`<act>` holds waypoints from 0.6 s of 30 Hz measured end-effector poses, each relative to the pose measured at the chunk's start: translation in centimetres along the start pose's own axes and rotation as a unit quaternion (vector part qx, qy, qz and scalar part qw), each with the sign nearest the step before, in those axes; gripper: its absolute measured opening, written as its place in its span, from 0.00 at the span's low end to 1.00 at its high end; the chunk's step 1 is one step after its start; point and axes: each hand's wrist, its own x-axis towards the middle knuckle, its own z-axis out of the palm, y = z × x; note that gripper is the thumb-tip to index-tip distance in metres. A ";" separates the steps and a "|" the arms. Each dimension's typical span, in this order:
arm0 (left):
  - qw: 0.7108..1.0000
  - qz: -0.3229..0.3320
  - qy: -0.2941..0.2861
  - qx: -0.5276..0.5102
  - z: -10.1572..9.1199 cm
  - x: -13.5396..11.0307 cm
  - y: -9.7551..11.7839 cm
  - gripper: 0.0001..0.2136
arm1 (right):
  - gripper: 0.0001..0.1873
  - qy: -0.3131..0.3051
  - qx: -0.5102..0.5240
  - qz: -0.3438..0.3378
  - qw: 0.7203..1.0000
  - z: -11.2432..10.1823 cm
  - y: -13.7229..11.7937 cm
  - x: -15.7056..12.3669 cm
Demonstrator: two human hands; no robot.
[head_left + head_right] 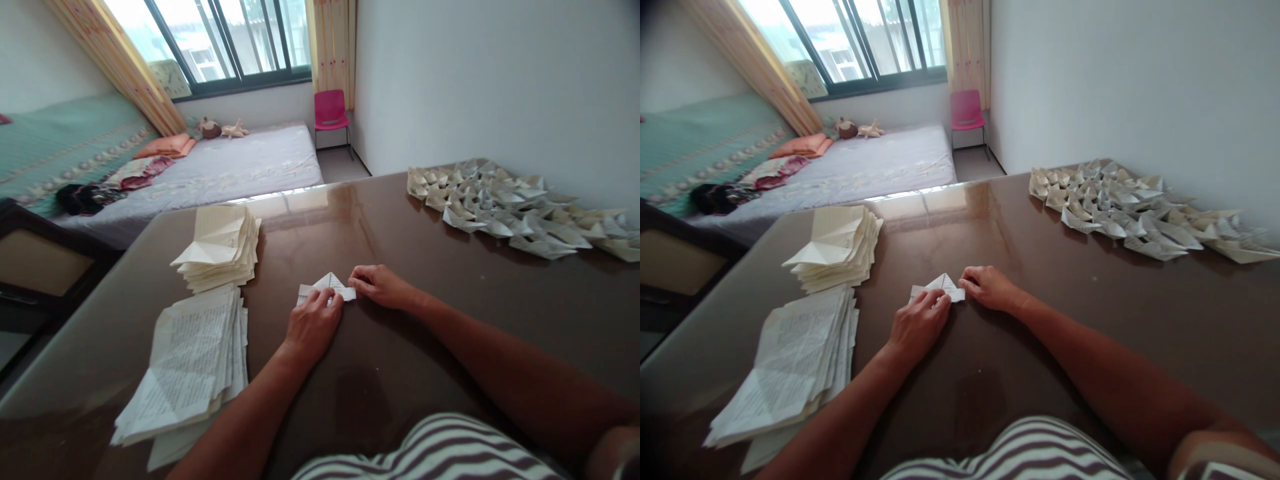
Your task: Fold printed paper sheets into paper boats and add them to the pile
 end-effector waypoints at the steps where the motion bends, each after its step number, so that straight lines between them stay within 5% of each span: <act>1: 0.999 -0.013 0.009 -0.033 0.0 0.0 -0.2 0.07 | 0.13 0.007 0.013 -0.006 1.000 -0.1 0.2 0.1; 4: 0.969 -0.086 0.058 -0.225 0.0 0.1 -0.8 0.08 | 0.13 0.036 0.080 -0.016 0.996 -0.6 0.6 0.2; 7: 0.857 -0.180 0.112 -0.469 0.0 0.2 -1.1 0.09 | 0.24 0.023 0.214 -0.041 0.976 -0.9 0.8 0.3; 10: 0.736 -0.222 0.145 -0.623 -0.1 0.3 -0.8 0.11 | 0.40 -0.059 0.366 -0.044 0.928 -0.6 0.9 0.3; 12: 0.690 -0.225 0.136 -0.674 -0.1 0.3 -0.6 0.12 | 0.42 -0.084 0.436 -0.016 0.896 -0.2 0.9 0.3; 15: 0.682 -0.238 0.079 -0.687 0.3 0.4 -0.6 0.15 | 0.35 -0.064 0.456 0.037 0.887 0.2 1.2 0.4; 18: 0.701 -0.262 0.015 -0.664 1.0 0.5 -1.2 0.17 | 0.30 -0.058 0.398 0.053 0.914 0.3 2.0 0.7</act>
